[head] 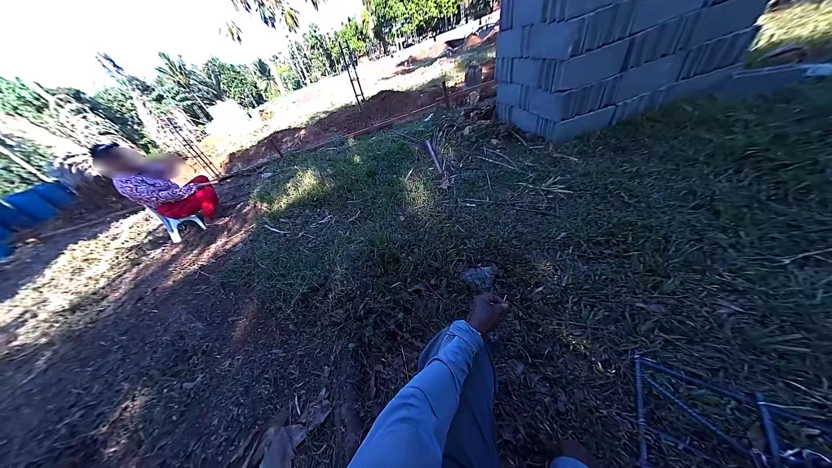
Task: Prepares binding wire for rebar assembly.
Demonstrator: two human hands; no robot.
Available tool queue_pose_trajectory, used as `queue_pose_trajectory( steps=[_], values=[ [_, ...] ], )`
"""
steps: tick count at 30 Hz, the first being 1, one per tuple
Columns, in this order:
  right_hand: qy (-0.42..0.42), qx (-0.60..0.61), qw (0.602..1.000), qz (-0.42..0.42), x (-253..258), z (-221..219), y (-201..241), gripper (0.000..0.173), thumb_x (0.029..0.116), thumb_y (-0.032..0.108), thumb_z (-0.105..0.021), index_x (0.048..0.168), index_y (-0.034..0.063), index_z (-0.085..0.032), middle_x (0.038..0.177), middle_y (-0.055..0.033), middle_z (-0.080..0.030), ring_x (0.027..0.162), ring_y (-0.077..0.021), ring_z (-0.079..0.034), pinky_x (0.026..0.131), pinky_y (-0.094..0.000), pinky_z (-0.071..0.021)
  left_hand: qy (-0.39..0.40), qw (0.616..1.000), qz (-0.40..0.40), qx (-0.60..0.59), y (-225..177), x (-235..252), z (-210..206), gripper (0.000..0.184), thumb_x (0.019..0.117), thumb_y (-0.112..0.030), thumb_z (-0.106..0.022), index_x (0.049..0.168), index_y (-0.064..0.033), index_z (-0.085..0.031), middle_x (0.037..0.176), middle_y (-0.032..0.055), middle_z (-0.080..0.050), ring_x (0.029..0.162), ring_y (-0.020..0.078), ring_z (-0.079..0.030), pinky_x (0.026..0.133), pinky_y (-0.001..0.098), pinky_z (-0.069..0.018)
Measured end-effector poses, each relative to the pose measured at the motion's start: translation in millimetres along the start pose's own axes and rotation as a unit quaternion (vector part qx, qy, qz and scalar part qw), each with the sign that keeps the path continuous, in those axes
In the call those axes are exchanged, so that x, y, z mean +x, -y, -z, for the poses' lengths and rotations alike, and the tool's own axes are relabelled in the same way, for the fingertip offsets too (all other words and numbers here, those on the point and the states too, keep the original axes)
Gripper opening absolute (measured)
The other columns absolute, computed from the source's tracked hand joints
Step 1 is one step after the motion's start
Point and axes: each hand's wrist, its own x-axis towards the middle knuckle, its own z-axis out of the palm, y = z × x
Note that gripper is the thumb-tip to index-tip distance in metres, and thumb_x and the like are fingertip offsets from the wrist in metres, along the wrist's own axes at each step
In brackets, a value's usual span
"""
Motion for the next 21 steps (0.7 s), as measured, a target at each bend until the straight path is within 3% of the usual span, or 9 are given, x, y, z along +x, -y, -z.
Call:
queue_pose_trajectory(
  steps=[4, 12, 21],
  values=[
    [0.011, -0.003, 1.0, 0.008, 8, 1, -3, 0.041, 0.097, 0.036, -0.065, 0.123, 0.0055, -0.073, 0.138, -0.0194, -0.064, 0.136, -0.0354, -0.055, 0.112, -0.0576, -0.0425, 0.011, 1.0, 0.004, 0.01, -6, -1, -6, 0.029, 0.1041, -0.021, -0.059, 0.123, 0.0008, -0.061, 0.09, 0.012, -0.065, 0.067, 0.0166, -0.06, 0.065, 0.0336, -0.0536],
    [-0.007, 0.028, 0.999, -0.027, 21, -7, -5, 0.044, 0.1009, 0.034, -0.06, 0.124, -0.0026, -0.069, 0.14, -0.0232, -0.062, 0.137, -0.0357, -0.054, 0.113, -0.0531, -0.043, 0.022, 1.0, -0.003, 0.006, -9, 2, -13, 0.029, 0.1038, -0.022, -0.06, 0.122, 0.0009, -0.06, 0.086, 0.01, -0.064, 0.064, 0.0143, -0.059, 0.062, 0.0306, -0.0529],
    [-0.02, 0.053, 0.998, -0.03, 27, -14, -14, 0.043, 0.1016, 0.033, -0.059, 0.124, -0.0019, -0.069, 0.14, -0.0235, -0.061, 0.138, -0.0364, -0.053, 0.113, -0.0544, -0.0421, 0.024, 1.0, 0.003, 0.016, -10, 3, -20, 0.028, 0.1037, -0.022, -0.06, 0.121, -0.0001, -0.061, 0.083, 0.0092, -0.064, 0.061, 0.014, -0.059, 0.059, 0.0298, -0.0521]
  ],
)
